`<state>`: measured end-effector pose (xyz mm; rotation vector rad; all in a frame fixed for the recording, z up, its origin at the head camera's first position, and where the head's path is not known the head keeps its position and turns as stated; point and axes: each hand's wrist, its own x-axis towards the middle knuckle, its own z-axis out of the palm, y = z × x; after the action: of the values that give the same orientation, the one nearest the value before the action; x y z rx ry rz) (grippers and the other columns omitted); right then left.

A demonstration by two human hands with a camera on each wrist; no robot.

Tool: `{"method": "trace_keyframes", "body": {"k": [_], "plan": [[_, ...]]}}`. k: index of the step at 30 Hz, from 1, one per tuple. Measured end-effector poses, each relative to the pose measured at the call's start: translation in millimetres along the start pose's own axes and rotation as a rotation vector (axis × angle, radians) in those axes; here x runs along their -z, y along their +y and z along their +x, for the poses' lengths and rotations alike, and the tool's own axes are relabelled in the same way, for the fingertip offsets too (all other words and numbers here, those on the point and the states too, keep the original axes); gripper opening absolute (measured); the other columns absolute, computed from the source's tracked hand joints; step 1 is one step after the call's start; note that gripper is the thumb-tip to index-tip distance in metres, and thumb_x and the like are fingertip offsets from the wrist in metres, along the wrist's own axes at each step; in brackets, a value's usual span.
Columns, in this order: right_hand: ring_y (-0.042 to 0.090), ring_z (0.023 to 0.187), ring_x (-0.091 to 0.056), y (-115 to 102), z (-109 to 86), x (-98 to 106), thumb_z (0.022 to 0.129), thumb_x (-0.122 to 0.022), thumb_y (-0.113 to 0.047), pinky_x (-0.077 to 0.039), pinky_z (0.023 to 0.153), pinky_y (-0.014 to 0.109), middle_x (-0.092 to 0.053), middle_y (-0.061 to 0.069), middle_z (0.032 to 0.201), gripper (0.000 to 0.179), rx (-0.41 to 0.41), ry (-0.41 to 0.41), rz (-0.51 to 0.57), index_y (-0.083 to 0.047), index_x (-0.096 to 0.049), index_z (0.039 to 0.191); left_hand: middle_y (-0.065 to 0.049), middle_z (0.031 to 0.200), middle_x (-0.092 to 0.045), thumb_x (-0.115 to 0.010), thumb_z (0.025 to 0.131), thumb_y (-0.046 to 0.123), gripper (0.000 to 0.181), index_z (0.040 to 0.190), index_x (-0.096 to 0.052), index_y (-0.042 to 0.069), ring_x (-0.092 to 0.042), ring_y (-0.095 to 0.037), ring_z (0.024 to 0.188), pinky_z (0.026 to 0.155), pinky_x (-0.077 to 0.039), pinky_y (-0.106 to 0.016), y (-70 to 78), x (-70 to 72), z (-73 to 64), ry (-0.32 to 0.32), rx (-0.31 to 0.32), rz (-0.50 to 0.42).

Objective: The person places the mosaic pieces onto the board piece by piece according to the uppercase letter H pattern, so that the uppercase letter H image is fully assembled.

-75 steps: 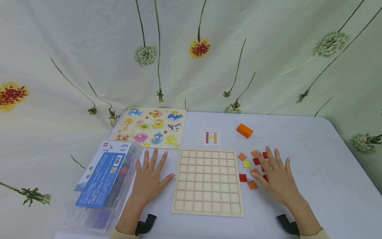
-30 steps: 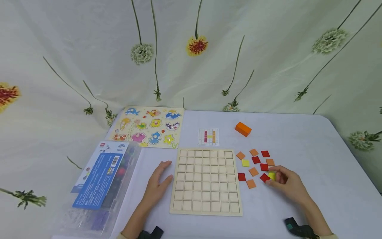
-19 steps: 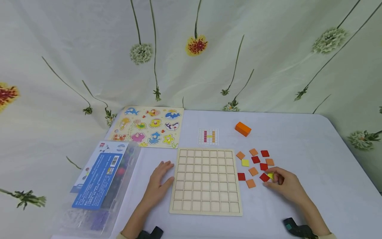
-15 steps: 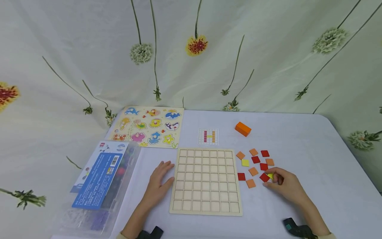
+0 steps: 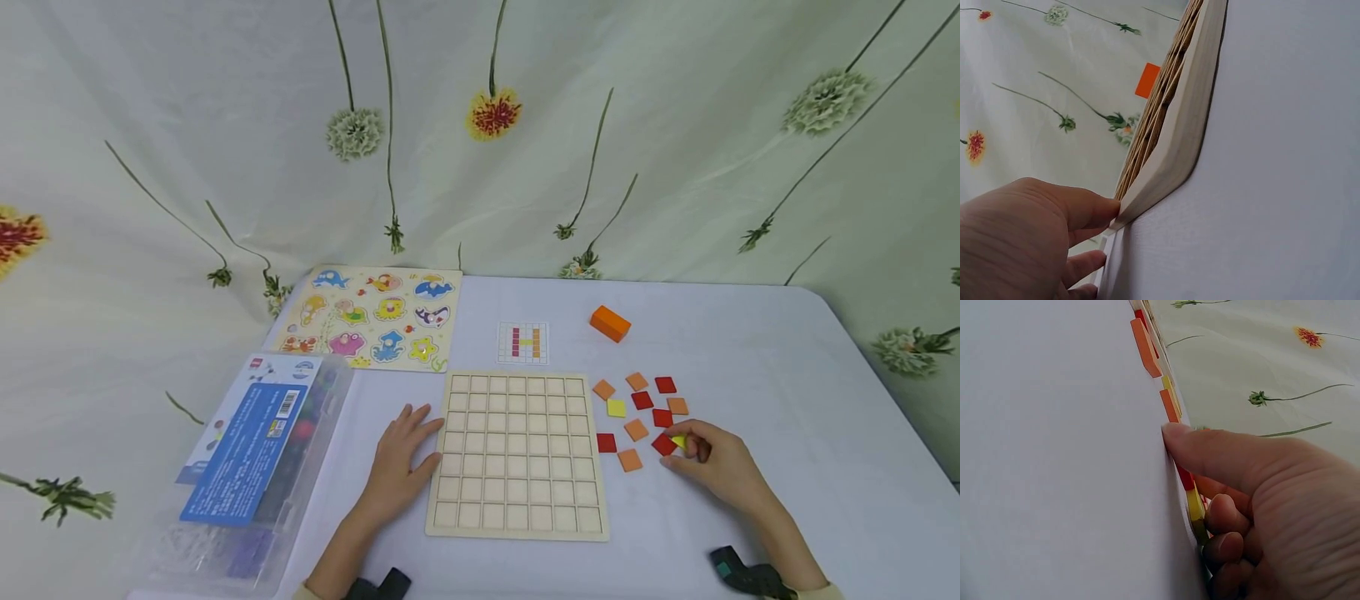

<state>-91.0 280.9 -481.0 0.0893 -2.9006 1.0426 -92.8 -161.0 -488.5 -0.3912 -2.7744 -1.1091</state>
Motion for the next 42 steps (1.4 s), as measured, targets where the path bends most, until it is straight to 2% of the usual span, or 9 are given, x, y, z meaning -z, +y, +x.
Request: {"method": "trace_keyframes", "body": {"k": [9,14,19,22,27,33,38,42], "plan": [[0.007,0.061,-0.042,-3.8,-1.4,-0.5,0.076,-0.082,-0.01,-0.036,0.051,0.019,-0.047,-0.001,0.07,0.026,-0.002,0.013,-0.003,-0.006,-0.07,0.099,-0.021,0.149,-0.045,-0.065,0.086,0.007,0.045,0.131,-0.06,0.005,-0.024,-0.046,0.145,0.115,-0.014,-0.065,0.3,0.2,-0.2,-0.008,0.002,0.013],[0.006,0.062,-0.041,-5.9,-2.2,1.6,0.076,-0.081,-0.006,-0.036,0.051,0.019,-0.048,-0.001,0.072,0.023,0.048,0.047,0.025,-0.006,-0.07,0.096,-0.02,0.149,-0.044,-0.065,0.086,0.007,0.045,0.131,-0.059,0.006,-0.024,-0.046,0.145,0.115,-0.014,-0.065,0.7,0.6,-0.1,-0.016,0.006,0.015],[0.004,0.066,-0.046,-13.5,-2.9,9.8,0.071,-0.082,0.002,-0.043,0.055,0.017,-0.055,-0.001,0.079,0.027,0.132,0.122,0.042,-0.005,-0.07,0.095,-0.02,0.149,-0.045,-0.065,0.086,0.007,0.045,0.131,-0.06,0.006,-0.024,-0.046,0.145,0.115,-0.014,-0.065,0.5,0.9,-0.3,-0.018,0.007,0.012],[0.003,0.066,-0.048,-21.4,-2.2,16.5,0.071,-0.08,0.004,-0.046,0.056,0.017,-0.058,0.0,0.079,0.028,0.144,0.135,0.042,-0.003,-0.069,0.096,-0.02,0.149,-0.045,-0.065,0.086,0.007,0.046,0.131,-0.06,0.006,-0.025,-0.046,0.145,0.114,-0.015,-0.065,0.1,0.9,-0.3,-0.014,0.001,0.015],[0.001,0.064,-0.047,-34.1,3.1,22.6,0.074,-0.08,0.0,-0.046,0.056,0.017,-0.058,-0.002,0.073,0.026,0.129,0.106,0.003,-0.002,-0.069,0.098,-0.02,0.149,-0.045,-0.066,0.086,0.007,0.046,0.131,-0.06,0.005,-0.025,-0.045,0.145,0.115,-0.015,-0.065,-0.9,0.5,0.1,-0.014,0.0,0.016],[0.003,0.065,-0.049,-56.9,17.5,21.4,0.075,-0.078,0.001,-0.046,0.057,0.018,-0.058,-0.003,0.071,0.025,0.164,0.089,-0.018,-0.002,-0.069,0.097,-0.02,0.149,-0.045,-0.065,0.086,0.006,0.045,0.131,-0.06,0.006,-0.025,-0.045,0.145,0.115,-0.015,-0.065,0.1,0.2,1.2,-0.015,0.006,0.019],[0.01,0.068,-0.052,-82.6,37.4,13.2,0.078,-0.076,0.0,-0.047,0.059,0.019,-0.058,-0.001,0.074,0.021,0.178,-0.015,0.053,-0.002,-0.068,0.098,-0.02,0.148,-0.046,-0.065,0.086,0.007,0.045,0.131,-0.06,0.006,-0.025,-0.045,0.145,0.115,-0.015,-0.064,0.2,0.3,1.2,-0.014,0.01,0.027],[0.011,0.069,-0.052,-101.6,57.2,-1.8,0.08,-0.073,0.0,-0.049,0.061,0.02,-0.058,-0.001,0.074,0.017,0.244,-0.09,0.092,-0.004,-0.067,0.095,-0.02,0.148,-0.046,-0.065,0.086,0.007,0.045,0.131,-0.06,0.006,-0.025,-0.046,0.145,0.115,-0.016,-0.065,-0.1,0.4,-0.1,-0.014,0.01,0.023]]}}
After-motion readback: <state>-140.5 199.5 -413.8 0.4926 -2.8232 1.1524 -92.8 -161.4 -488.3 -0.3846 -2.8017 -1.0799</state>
